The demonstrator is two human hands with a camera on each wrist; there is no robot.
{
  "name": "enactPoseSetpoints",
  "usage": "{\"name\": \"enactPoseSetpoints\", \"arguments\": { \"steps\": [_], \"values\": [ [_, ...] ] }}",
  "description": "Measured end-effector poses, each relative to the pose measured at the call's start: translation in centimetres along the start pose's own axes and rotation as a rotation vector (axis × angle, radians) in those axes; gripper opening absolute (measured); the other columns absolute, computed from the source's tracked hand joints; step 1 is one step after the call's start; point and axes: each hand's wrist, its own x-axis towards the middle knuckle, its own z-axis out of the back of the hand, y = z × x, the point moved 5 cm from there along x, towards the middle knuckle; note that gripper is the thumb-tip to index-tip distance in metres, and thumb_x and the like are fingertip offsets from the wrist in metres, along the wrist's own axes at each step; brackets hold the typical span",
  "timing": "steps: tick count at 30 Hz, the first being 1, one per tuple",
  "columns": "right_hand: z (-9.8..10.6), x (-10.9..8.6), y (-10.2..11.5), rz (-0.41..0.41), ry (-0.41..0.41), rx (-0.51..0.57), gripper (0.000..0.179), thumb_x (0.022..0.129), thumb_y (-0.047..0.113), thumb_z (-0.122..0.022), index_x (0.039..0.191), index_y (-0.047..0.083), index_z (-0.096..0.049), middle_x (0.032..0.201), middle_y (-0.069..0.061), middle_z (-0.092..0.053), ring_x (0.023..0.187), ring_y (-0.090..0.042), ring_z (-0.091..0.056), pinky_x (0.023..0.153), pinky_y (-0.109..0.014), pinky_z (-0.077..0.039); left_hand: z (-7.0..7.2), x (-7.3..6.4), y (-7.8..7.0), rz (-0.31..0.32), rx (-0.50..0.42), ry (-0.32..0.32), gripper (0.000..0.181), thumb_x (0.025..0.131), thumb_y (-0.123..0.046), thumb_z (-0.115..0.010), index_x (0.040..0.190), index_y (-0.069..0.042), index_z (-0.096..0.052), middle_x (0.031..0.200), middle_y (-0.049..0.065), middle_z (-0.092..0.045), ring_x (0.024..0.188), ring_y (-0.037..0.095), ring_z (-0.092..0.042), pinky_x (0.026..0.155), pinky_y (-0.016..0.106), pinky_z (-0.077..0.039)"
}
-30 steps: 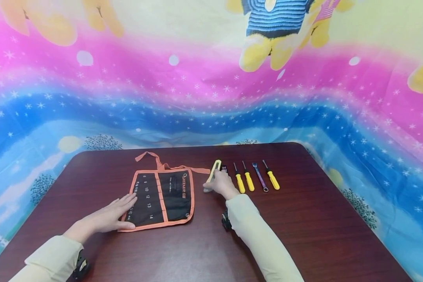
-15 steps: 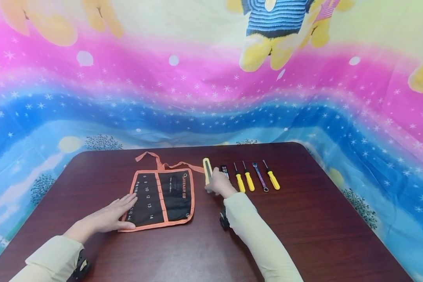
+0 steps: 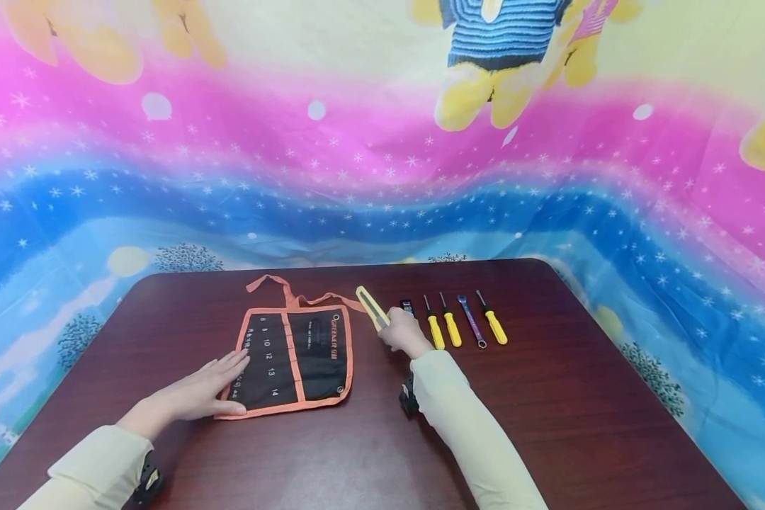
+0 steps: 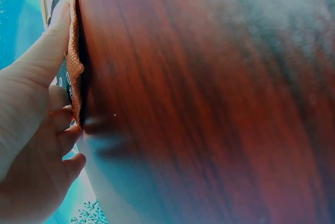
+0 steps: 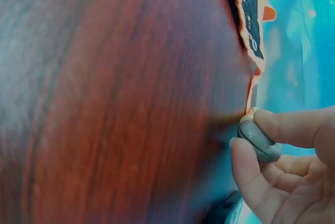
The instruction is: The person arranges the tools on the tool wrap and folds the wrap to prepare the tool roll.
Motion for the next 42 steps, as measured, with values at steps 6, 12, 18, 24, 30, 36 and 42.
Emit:
{"name": "enactPoseSetpoints", "arguments": {
  "steps": [6, 12, 18, 24, 30, 36, 42],
  "values": [
    [0.7, 0.0, 0.1, 0.086, -0.045, 0.072, 0.031, 0.088, 0.009, -0.063, 0.116, -0.003, -0.055, 0.083, -0.012, -0.058, 0.060, -0.020, -0.058, 0.054, -0.030, -0.052, 0.0, 0.0, 0.0, -0.003, 0.000, -0.005, 0.091, 0.079, -0.052, -0.064, 0.139, 0.007, -0.031, 0.146, 0.025, -0.022, 0.133, 0.042, -0.016, 0.104, 0.056, -0.016],
    [1.2, -0.4, 0.6, 0.124, -0.009, 0.183, 0.035, 0.089, 0.008, -0.061, 0.122, -0.001, -0.054, 0.086, -0.012, -0.059, 0.071, -0.027, -0.062, 0.059, -0.035, -0.054, -0.1, 0.1, 0.2, -0.004, 0.001, -0.004, 0.092, 0.078, -0.053, -0.064, 0.140, 0.007, -0.031, 0.146, 0.025, -0.022, 0.133, 0.042, -0.016, 0.104, 0.056, -0.016],
    [1.5, -1.2, 1.2, 0.146, 0.071, 0.266, 0.040, 0.090, 0.008, -0.060, 0.127, 0.001, -0.051, 0.090, -0.012, -0.060, 0.077, -0.030, -0.061, 0.065, -0.042, -0.054, -0.2, 0.1, 0.4, -0.001, 0.001, -0.006, 0.093, 0.078, -0.055, -0.063, 0.140, 0.006, -0.031, 0.146, 0.025, -0.022, 0.133, 0.041, -0.017, 0.104, 0.056, -0.015],
    [1.7, -1.9, 1.2, 0.183, 0.168, 0.371, 0.034, 0.089, 0.009, -0.061, 0.121, 0.001, -0.051, 0.094, -0.012, -0.061, 0.076, -0.029, -0.059, 0.067, -0.048, -0.052, -0.1, 0.1, 0.3, 0.003, 0.009, -0.009, 0.092, 0.078, -0.054, -0.063, 0.140, 0.006, -0.031, 0.146, 0.024, -0.022, 0.133, 0.041, -0.017, 0.105, 0.055, -0.015],
    [1.4, -2.8, 0.9, 0.218, 0.308, 0.383, 0.034, 0.088, 0.011, -0.063, 0.119, 0.000, -0.054, 0.097, -0.012, -0.061, 0.074, -0.029, -0.058, 0.065, -0.047, -0.053, 0.0, -0.1, 0.1, -0.002, 0.017, -0.016, 0.091, 0.078, -0.053, -0.064, 0.139, 0.007, -0.032, 0.145, 0.025, -0.023, 0.132, 0.042, -0.018, 0.105, 0.055, -0.015],
    [1.0, -3.5, 0.4, 0.252, 0.439, 0.324, 0.034, 0.089, 0.013, -0.062, 0.119, -0.001, -0.057, 0.098, -0.010, -0.063, 0.071, -0.025, -0.057, 0.062, -0.045, -0.053, 0.0, -0.1, 0.0, -0.007, 0.012, -0.017, 0.091, 0.078, -0.052, -0.065, 0.139, 0.007, -0.032, 0.145, 0.026, -0.024, 0.132, 0.042, -0.018, 0.104, 0.056, -0.016],
    [0.5, -3.8, 0.0, 0.275, 0.542, 0.257, 0.032, 0.089, 0.013, -0.062, 0.118, 0.002, -0.060, 0.093, -0.009, -0.064, 0.063, -0.017, -0.055, 0.059, -0.040, -0.053, 0.0, -0.1, 0.1, -0.002, 0.008, -0.015, 0.091, 0.078, -0.053, -0.064, 0.139, 0.007, -0.031, 0.145, 0.025, -0.023, 0.133, 0.042, -0.017, 0.105, 0.055, -0.015]
  ]
}}
